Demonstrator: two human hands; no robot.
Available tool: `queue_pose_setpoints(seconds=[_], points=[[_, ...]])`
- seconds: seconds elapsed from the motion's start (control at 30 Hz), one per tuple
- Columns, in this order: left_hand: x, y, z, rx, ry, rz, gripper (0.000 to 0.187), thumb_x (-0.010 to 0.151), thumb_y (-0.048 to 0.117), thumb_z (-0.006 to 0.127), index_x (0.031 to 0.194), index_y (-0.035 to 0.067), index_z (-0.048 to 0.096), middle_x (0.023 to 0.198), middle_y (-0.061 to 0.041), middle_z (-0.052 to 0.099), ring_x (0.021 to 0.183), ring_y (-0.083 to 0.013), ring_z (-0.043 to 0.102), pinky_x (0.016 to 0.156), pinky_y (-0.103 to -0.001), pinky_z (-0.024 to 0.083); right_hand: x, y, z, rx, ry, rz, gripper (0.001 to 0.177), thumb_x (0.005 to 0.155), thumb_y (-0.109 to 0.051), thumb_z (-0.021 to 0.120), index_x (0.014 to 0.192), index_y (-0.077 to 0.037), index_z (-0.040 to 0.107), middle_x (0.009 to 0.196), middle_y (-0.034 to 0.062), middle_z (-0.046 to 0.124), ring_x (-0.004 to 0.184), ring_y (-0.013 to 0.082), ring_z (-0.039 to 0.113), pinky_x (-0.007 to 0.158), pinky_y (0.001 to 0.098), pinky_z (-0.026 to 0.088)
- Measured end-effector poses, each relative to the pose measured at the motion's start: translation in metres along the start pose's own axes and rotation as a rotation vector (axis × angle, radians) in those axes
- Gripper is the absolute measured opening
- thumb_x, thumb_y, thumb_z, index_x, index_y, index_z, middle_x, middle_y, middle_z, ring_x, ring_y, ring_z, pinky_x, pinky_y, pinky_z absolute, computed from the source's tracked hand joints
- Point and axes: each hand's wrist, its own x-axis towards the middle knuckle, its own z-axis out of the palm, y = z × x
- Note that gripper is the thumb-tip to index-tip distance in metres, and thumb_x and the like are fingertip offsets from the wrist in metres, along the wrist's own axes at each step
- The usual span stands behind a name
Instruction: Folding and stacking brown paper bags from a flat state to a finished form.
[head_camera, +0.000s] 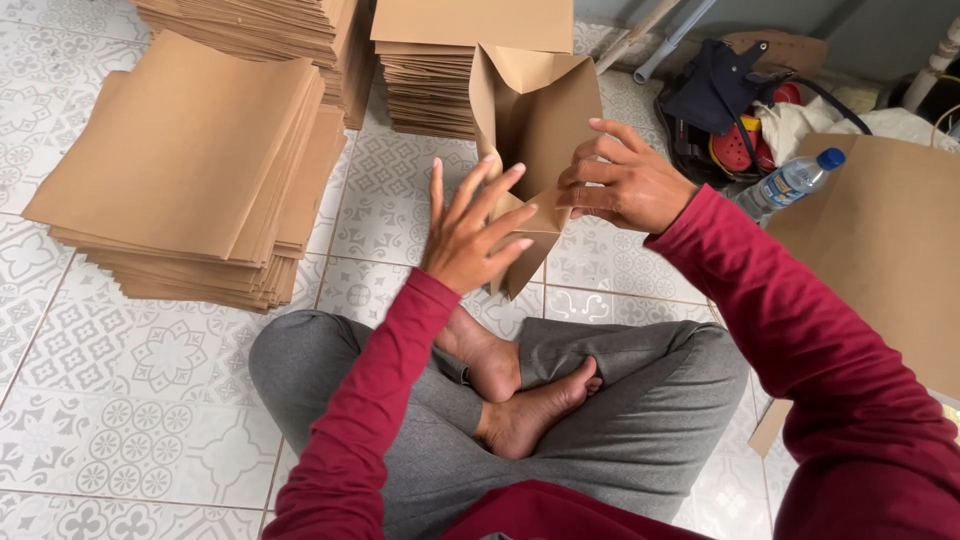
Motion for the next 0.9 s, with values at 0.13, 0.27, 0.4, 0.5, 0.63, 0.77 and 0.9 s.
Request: queue_pose_setpoints(seconds=[0.13, 0.27, 0.4, 0.5, 0.63, 0.77, 0.9], points=[[0.003, 0.030, 0.015, 0.071, 0.074, -0.078, 0.031, 0.088, 0.043, 0.078, 0.111, 0.022, 0.074, 0.138, -0.003, 0.063, 0.142, -0.0318, 0.046, 0.114, -0.080, 0.011, 0.010, 0.000, 0.007, 0.023, 0.028, -0.031, 0.023, 0.093, -0.041, 0.071, 0.091, -0.019, 0.073, 0.091, -0.0031, 0.064, 0.101, 0.0217, 0.059, 0.115, 0.0535, 0.041], [0.012, 0.054, 0.021, 0.176, 0.206, -0.136, 0.021, 0.093, 0.039, 0.070, 0.102, 0.020, 0.072, 0.109, 0.001, 0.071, 0.128, -0.0277, 0.057, 0.111, -0.083, 0.020, 0.017, -0.003, 0.008, 0.053, 0.028, -0.070, 0.024, 0.094, -0.040, 0.069, 0.087, -0.017, 0.073, 0.083, -0.0019, 0.061, 0.092, 0.0212, 0.059, 0.111, 0.0507, 0.046], [0.016, 0.063, 0.023, 0.213, 0.278, -0.173, 0.012, 0.097, 0.024, 0.065, 0.094, 0.017, 0.074, 0.095, 0.001, 0.074, 0.118, -0.0251, 0.065, 0.110, -0.082, 0.025, 0.027, -0.008, 0.003, 0.030, 0.050, -0.124, 0.022, 0.095, -0.034, 0.070, 0.085, -0.015, 0.073, 0.077, -0.0008, 0.059, 0.083, 0.0200, 0.059, 0.113, 0.0518, 0.045], [0.014, 0.059, 0.016, 0.222, 0.272, -0.178, 0.010, 0.095, 0.019, 0.065, 0.092, 0.017, 0.074, 0.093, 0.002, 0.075, 0.113, -0.0230, 0.067, 0.111, -0.082, 0.025, 0.016, 0.007, 0.012, 0.062, 0.082, -0.136, 0.020, 0.097, -0.035, 0.069, 0.091, -0.018, 0.076, 0.078, -0.0023, 0.062, 0.086, 0.0195, 0.061, 0.114, 0.0533, 0.041], [0.015, 0.053, 0.012, 0.212, 0.300, -0.160, 0.007, 0.093, 0.018, 0.067, 0.089, 0.018, 0.074, 0.092, 0.002, 0.075, 0.112, -0.0217, 0.067, 0.111, -0.081, 0.026, 0.007, 0.023, 0.002, 0.054, 0.091, -0.075, 0.020, 0.098, -0.039, 0.067, 0.098, -0.024, 0.080, 0.082, -0.0080, 0.066, 0.093, 0.0149, 0.062, 0.115, 0.0538, 0.036], [0.010, 0.047, 0.014, 0.110, 0.255, -0.218, 0.009, 0.090, 0.019, 0.068, 0.095, 0.021, 0.074, 0.118, 0.001, 0.069, 0.125, -0.0248, 0.060, 0.114, -0.078, 0.015, 0.005, 0.017, -0.001, 0.074, 0.093, -0.028, 0.013, 0.096, -0.031, 0.073, 0.091, -0.020, 0.080, 0.074, -0.0052, 0.065, 0.088, 0.0163, 0.062, 0.114, 0.0533, 0.037], [0.002, 0.030, 0.014, -0.134, 0.249, -0.665, 0.057, 0.097, 0.039, 0.067, 0.149, 0.022, 0.051, 0.159, -0.007, 0.041, 0.141, -0.0340, 0.046, 0.112, -0.068, 0.030, 0.011, 0.004, -0.008, 0.131, 0.060, -0.020, 0.013, 0.097, -0.027, 0.071, 0.090, -0.019, 0.079, 0.074, -0.0049, 0.064, 0.088, 0.0161, 0.063, 0.114, 0.0535, 0.037]])
